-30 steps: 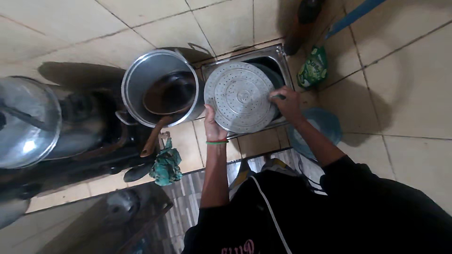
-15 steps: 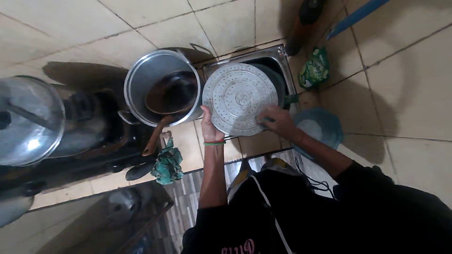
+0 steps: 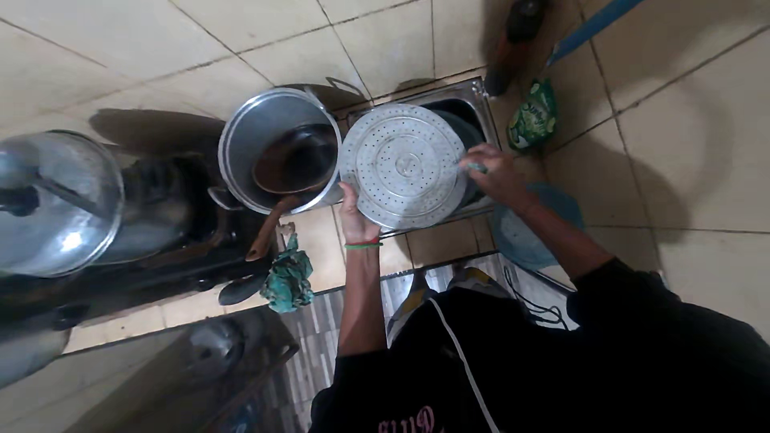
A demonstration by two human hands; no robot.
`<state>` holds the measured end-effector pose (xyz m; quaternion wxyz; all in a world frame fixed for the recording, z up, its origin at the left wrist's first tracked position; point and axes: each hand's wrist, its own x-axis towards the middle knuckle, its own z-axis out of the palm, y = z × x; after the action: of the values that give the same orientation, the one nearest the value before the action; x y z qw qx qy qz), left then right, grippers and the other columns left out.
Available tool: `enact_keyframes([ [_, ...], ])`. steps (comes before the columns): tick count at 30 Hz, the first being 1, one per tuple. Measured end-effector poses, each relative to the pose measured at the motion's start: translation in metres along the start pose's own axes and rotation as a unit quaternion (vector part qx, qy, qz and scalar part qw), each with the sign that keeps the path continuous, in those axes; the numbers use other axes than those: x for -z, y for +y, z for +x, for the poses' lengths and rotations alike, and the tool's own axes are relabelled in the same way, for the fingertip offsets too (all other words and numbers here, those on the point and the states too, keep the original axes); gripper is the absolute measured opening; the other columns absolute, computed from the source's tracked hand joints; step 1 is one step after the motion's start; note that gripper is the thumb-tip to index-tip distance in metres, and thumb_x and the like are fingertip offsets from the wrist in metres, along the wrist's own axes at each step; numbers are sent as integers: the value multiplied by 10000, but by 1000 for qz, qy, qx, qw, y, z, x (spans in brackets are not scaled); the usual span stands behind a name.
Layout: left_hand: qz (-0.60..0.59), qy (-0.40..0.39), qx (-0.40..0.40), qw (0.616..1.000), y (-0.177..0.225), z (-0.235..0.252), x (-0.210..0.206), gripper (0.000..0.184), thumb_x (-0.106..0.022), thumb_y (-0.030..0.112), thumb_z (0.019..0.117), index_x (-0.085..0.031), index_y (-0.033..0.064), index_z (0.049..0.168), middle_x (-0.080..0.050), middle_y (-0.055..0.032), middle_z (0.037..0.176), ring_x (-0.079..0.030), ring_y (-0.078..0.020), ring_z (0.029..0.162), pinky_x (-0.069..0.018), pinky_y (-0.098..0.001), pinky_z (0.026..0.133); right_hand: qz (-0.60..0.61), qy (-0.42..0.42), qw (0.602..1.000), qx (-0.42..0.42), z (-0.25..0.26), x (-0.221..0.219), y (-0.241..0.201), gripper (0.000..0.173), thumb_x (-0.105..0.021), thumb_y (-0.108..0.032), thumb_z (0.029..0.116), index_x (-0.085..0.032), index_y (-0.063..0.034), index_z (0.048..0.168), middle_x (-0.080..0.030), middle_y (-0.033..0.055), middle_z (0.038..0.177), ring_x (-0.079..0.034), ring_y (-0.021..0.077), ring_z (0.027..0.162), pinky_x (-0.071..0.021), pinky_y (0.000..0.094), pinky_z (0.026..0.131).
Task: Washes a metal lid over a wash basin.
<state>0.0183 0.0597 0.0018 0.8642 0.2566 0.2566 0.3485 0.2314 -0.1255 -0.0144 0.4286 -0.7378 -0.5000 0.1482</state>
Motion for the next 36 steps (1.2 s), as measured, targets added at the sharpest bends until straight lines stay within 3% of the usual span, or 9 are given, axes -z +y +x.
enact_keyframes([
  [5,4,22,-11,1000,1,-1,-6,459,-185,381,1122,-546,164,1305,-714,-38,1175,-691,-166,1103,-589,-402,945,7,-47,991,126,-20,-14,-24,150,-671,30,890,-775,-4,993,-739,179,1061,-696,336,1055,-552,443,974],
  [10,13,-6,0,1000,1,-4,-5,437,-213,390,1116,-545,184,1313,-707,-22,1203,-684,-161,1116,-587,-401,949,-7,11,999,47,0,0,-5,161,-645,1,918,-769,7,1021,-727,207,1097,-679,364,1079,-541,473,974],
  [15,1,-7,-3,1000,3,-7,-7,456,-193,391,1118,-564,185,1287,-719,-23,1178,-690,-161,1111,-587,-399,949,28,-54,987,147,-19,-13,-24,145,-662,35,892,-769,2,985,-747,165,1056,-701,304,1049,-549,416,982],
  [19,29,-26,16,999,-7,-11,-8,398,-241,358,1111,-546,196,1307,-711,-15,1191,-685,-151,1107,-585,-390,948,-30,41,997,59,18,-5,18,200,-619,25,896,-751,29,1045,-727,226,1104,-684,399,1074,-541,508,964],
  [22,51,-16,43,998,-19,-18,-19,329,-322,323,1100,-532,186,1313,-710,-26,1168,-692,-152,1078,-595,-386,924,-46,83,995,-38,55,-6,-3,231,-611,18,920,-742,17,1111,-704,234,1160,-654,393,1146,-508,502,1023],
  [24,59,-27,47,997,-24,-18,-20,319,-363,318,1090,-539,169,1309,-712,-38,1165,-694,-159,1072,-594,-397,925,-26,85,996,-27,60,-23,-33,214,-634,19,914,-746,9,1097,-711,214,1167,-665,351,1157,-522,463,1028],
  [29,89,-22,4,996,-13,-15,-20,280,-384,275,1078,-528,180,1299,-722,-12,1129,-701,-135,1042,-602,-371,904,47,8,990,131,21,-65,-61,194,-682,71,843,-772,10,1004,-726,218,1102,-701,356,1054,-573,446,936],
  [33,72,-21,26,997,-20,-21,-16,274,-435,287,1063,-535,170,1289,-722,-14,1125,-702,-136,1033,-603,-370,900,-7,55,998,6,49,-31,-23,214,-628,8,915,-751,15,1090,-716,225,1150,-675,373,1126,-533,497,1002],
  [36,108,-10,24,994,-26,-22,-25,300,-337,257,1089,-498,152,1320,-705,-1,1143,-684,-108,1054,-587,-351,928,-15,88,995,-42,70,-29,-36,205,-628,-3,926,-749,11,1091,-709,223,1139,-669,357,1114,-525,474,997],
])
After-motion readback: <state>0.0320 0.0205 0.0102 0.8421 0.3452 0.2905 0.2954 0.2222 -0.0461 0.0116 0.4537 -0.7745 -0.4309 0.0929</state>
